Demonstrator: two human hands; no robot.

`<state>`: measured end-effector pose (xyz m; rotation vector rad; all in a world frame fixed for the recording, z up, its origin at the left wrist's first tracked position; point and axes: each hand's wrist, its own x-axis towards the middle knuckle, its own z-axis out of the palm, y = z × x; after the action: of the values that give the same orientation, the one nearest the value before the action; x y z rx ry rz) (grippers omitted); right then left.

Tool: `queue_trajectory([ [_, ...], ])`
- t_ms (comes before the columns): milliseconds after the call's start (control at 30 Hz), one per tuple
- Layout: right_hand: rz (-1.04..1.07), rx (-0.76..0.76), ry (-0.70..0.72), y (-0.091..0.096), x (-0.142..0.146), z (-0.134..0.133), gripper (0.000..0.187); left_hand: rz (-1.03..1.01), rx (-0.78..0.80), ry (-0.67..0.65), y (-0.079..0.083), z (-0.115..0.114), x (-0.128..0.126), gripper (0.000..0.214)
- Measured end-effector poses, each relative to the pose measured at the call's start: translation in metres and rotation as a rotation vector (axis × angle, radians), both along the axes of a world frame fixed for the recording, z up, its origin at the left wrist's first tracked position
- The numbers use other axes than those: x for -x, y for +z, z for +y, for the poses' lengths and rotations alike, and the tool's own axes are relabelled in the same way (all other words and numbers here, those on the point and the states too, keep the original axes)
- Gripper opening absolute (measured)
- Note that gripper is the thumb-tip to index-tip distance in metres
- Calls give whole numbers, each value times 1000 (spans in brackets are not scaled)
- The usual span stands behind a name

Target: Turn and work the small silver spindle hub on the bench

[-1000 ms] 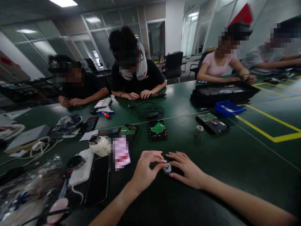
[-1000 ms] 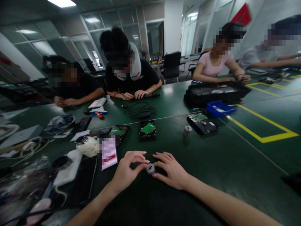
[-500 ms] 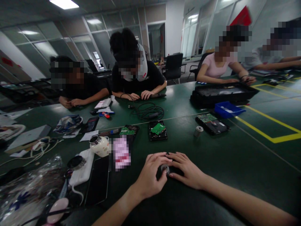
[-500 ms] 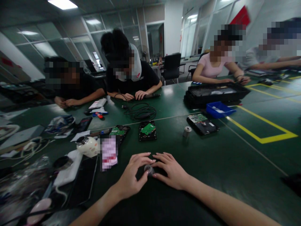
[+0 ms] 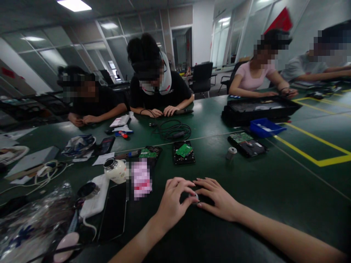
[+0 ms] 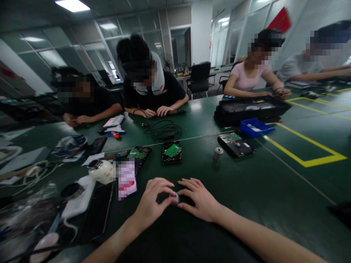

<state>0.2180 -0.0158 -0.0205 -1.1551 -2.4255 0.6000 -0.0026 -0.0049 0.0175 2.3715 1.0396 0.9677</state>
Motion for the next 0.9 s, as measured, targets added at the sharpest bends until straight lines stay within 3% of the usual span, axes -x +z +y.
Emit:
queue_trajectory([
  [167, -11, -2, -1, -1, -1, 1, 41, 10, -38, 8, 4, 0, 0, 23],
  [667, -12, 22, 1, 3, 0, 0, 39, -118, -138, 19, -3, 2, 3, 4],
  [800, -24, 9, -1, 0, 0, 0, 40, 1, -91, -24, -4, 1, 2, 26],
  [900, -35, 1, 2, -2, -1, 1, 40, 35, -63, -13, 0, 1, 3, 26],
])
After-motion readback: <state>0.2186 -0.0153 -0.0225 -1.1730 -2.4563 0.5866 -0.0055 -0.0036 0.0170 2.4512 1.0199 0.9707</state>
